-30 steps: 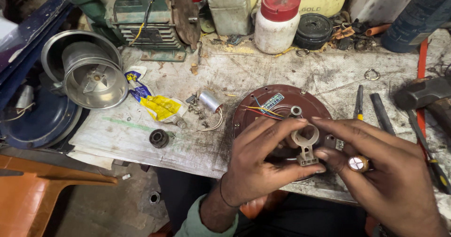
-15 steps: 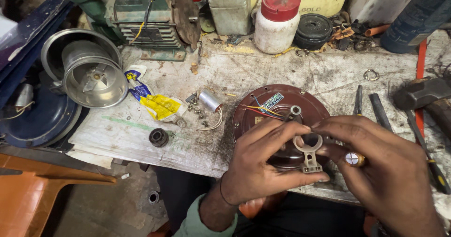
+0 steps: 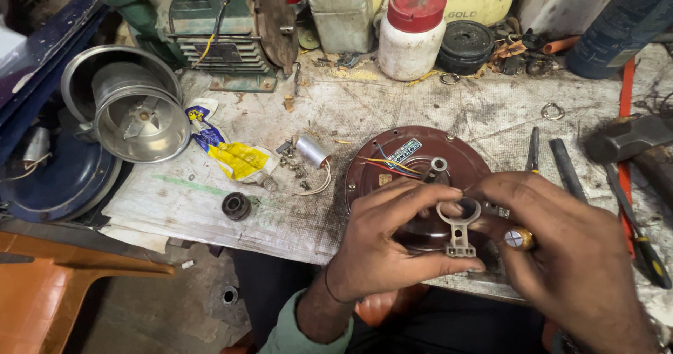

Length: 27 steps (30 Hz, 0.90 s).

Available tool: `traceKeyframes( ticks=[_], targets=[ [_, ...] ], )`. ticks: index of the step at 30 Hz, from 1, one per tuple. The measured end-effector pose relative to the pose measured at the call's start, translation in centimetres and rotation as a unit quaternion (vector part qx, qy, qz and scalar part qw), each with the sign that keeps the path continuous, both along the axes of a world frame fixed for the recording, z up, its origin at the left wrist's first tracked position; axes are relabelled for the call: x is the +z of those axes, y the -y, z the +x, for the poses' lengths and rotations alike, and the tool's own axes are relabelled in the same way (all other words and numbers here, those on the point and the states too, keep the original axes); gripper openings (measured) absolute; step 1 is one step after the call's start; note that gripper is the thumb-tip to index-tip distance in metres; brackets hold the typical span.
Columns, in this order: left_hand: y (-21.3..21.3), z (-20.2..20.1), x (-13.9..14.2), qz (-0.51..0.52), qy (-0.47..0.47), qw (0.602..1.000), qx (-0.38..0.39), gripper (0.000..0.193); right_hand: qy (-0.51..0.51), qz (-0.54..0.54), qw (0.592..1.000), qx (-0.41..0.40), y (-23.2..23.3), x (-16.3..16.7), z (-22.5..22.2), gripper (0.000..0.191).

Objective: The person repairs a ceiling fan motor on a cluttered workbench. They thread the fan's colored wires through the central hole of the housing, position a mounting bracket on the shaft, and use a screwdriver to tighten screws on the fan housing, holding the fan steady with the other hand.

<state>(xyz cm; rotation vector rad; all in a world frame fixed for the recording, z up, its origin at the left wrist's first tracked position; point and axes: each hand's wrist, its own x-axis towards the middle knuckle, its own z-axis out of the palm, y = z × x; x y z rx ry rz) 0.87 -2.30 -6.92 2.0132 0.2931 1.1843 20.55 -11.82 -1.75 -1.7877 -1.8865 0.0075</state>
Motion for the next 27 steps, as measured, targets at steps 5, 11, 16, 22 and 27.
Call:
traceKeyframes(
  ticks=[5,11,16,22,27],
  targets=[
    [0.0,0.1,0.0,-0.012,-0.002,1.000,-0.007,0.061,-0.014,0.005,1.000,0.015,0.0,-0.3,0.3,0.056],
    [0.2,0.0,0.1,0.006,0.006,1.000,0.012,0.061,-0.038,0.007,0.999,0.006,-0.2,0.3,-0.1,0.048],
    [0.1,0.0,0.3,-0.022,0.018,1.000,0.012,0.065,-0.127,0.007,0.992,0.008,0.1,1.2,-1.1,0.043],
    [-0.2,-0.5,0.6,0.011,0.042,0.993,0.106,0.070,-0.119,0.016,0.993,-0.005,-0.1,1.9,-1.6,0.043],
    [-1.5,-2.6,0.9,0.105,0.028,0.946,0.305,0.063,-0.116,0.021,0.992,-0.048,0.0,2.1,-1.5,0.040]
  ],
)
